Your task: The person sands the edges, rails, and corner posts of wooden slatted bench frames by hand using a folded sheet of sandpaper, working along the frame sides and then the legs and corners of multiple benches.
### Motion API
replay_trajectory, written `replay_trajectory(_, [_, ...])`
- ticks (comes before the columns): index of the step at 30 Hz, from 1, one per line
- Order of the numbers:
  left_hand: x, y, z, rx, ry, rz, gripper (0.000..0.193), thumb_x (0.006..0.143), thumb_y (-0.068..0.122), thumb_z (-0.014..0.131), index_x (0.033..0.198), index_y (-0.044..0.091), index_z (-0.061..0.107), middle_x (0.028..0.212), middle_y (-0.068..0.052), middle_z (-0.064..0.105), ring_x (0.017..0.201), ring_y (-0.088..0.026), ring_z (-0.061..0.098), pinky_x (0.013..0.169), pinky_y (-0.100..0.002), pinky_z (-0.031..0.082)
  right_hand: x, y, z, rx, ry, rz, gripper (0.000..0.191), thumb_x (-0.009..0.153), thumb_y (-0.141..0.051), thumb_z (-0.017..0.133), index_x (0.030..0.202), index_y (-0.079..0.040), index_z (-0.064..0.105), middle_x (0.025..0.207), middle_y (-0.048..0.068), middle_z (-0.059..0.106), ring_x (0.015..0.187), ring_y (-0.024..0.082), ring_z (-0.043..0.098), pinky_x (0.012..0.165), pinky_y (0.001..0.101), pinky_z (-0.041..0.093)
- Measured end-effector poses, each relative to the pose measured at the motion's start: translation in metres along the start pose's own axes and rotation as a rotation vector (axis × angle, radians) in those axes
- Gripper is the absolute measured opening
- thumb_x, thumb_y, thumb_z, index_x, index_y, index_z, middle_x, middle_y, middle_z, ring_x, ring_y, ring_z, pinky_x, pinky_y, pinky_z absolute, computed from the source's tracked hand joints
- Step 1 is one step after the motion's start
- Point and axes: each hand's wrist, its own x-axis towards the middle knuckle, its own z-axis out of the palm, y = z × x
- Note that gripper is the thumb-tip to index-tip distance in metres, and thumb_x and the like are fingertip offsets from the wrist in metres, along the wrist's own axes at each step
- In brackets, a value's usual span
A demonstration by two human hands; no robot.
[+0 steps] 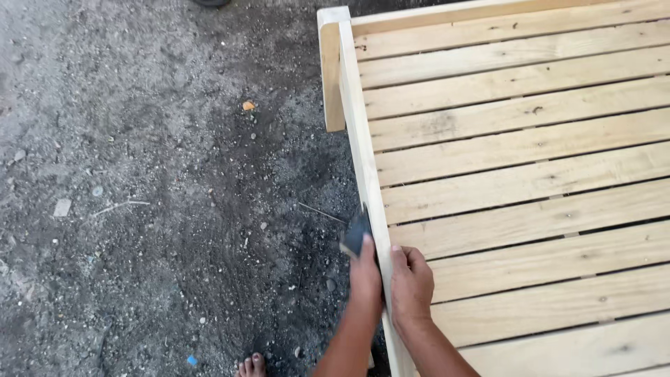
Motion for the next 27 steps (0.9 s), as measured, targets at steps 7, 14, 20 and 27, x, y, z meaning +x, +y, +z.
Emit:
replay_trajectory(7, [-0.056,-0.030,-0.019,-0.051,-0.050,0.056,0.055,0.098,0.039,0.053,0.140,0.002,0.056,0.135,-0.011,0.067,0.121,-0.022,0.064,0.101,-0.035,0.052,-0.004,-0.002,-0.004,0.036,-0.067,-0.052,0.028,0.096,-0.020,0.066,0.114,-0.003,0.078,0.091,0.005,0.075,0.080,0.011,0.063,0.076,0.0265,0.053])
replay_trajectory(14, [0.024,0.032,0.023,-0.003,-0.009,-0.132,0.063,0.100,0.053,0.050,0.132,0.000,0.062,0.116,-0.016,0.068,0.098,-0.026,0.064,0.085,-0.039,0.054,-0.012,-0.008,-0.005,-0.012,0.024,-0.002,0.028,0.093,-0.021,0.071,0.114,-0.005,0.079,0.097,0.008,0.079,0.083,0.012,0.067,0.078,0.0278,0.055])
replay_trajectory(20, [-0.084,-0.005,-0.007,-0.040,-0.141,-0.016,0.065,0.095,0.042,0.052,0.151,0.009,0.043,0.149,-0.008,0.055,0.134,-0.019,0.054,0.109,-0.032,0.043,-0.012,-0.022,-0.005,-0.126,0.067,0.044,0.027,0.091,-0.023,0.072,0.112,-0.008,0.081,0.095,0.007,0.081,0.083,0.012,0.071,0.078,0.0282,0.057])
replay_trajectory(27, [0.033,0.021,0.021,-0.088,0.031,-0.296,0.065,0.096,0.060,0.053,0.114,-0.001,0.069,0.099,-0.010,0.071,0.088,-0.025,0.067,0.081,-0.041,0.055,-0.018,-0.026,-0.002,-0.107,0.098,0.058,0.027,0.092,-0.024,0.071,0.110,-0.007,0.081,0.094,0.007,0.081,0.082,0.013,0.069,0.079,0.0288,0.056])
